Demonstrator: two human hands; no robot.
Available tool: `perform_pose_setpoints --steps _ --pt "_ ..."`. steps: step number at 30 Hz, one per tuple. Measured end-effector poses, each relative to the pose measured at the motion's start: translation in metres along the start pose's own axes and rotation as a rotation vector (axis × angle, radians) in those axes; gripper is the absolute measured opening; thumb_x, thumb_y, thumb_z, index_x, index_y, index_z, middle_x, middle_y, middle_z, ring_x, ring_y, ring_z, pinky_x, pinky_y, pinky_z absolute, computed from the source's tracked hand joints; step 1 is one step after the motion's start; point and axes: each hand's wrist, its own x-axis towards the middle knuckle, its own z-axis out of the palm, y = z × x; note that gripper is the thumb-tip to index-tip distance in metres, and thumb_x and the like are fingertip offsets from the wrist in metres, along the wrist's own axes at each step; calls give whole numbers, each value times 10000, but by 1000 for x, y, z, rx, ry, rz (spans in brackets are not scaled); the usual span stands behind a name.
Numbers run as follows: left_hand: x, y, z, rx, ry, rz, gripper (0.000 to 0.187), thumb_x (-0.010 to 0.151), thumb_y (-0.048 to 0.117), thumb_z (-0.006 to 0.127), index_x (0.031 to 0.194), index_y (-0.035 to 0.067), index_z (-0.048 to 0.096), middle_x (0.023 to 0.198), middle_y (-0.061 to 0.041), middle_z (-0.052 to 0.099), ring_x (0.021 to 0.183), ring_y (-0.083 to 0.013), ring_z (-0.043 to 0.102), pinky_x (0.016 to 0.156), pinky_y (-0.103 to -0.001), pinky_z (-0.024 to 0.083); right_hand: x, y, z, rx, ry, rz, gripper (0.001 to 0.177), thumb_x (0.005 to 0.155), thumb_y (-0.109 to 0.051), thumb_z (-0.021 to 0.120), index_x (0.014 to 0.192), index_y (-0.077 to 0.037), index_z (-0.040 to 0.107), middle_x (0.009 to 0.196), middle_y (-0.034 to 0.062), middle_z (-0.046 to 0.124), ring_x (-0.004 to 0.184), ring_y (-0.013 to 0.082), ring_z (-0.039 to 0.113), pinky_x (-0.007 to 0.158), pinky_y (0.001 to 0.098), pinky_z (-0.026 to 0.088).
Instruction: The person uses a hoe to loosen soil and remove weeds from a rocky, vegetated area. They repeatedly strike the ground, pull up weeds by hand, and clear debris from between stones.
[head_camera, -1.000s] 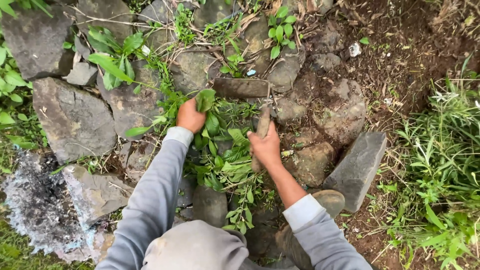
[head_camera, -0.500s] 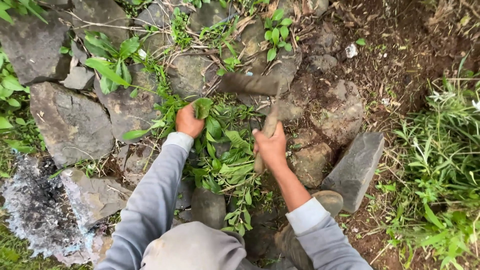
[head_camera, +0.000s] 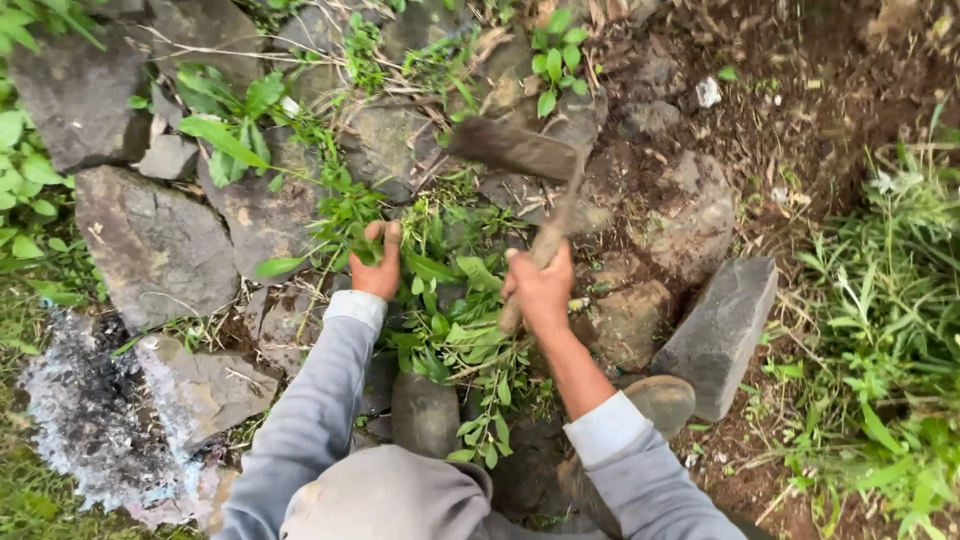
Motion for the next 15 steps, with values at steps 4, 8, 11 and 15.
perform_pose_setpoints --steps 4,8,11,15 --pt "-7 23 -4 237 14 44 272 951 279 744 1116 67 703 994 -217 738 1004 -419 706 847 -536 571 13 -8 -8 173 82 -67 371 885 23 641 1192 -70 455 580 49 562 387 154 556 376 306 538" --pt "7 133 -7 619 -274 -125 589 829 477 784 1243 126 553 1178 -127 624 970 -459 708 894 -594 574 10 9 -12 163 68 -67 313 875 -2 659 1100 -53 448 497 79 506 346 174 529 348 317 506" --pt "29 108 13 979 -424 -42 825 635 372 924 1229 117 412 1259 -99 497 874 -418 733 832 -534 636 6 14 -10 93 49 -35 332 860 -31 701 1111 -63 486 566 79 563 376 171 570 349 324 519" --pt "46 70 27 1145 -291 190 225 920 251 609 1100 129 549 1008 -52 616 741 -335 758 667 -500 623 9 21 -11 44 -14 -7 310 861 -25 688 1112 -45 507 516 100 551 371 195 559 364 325 511"
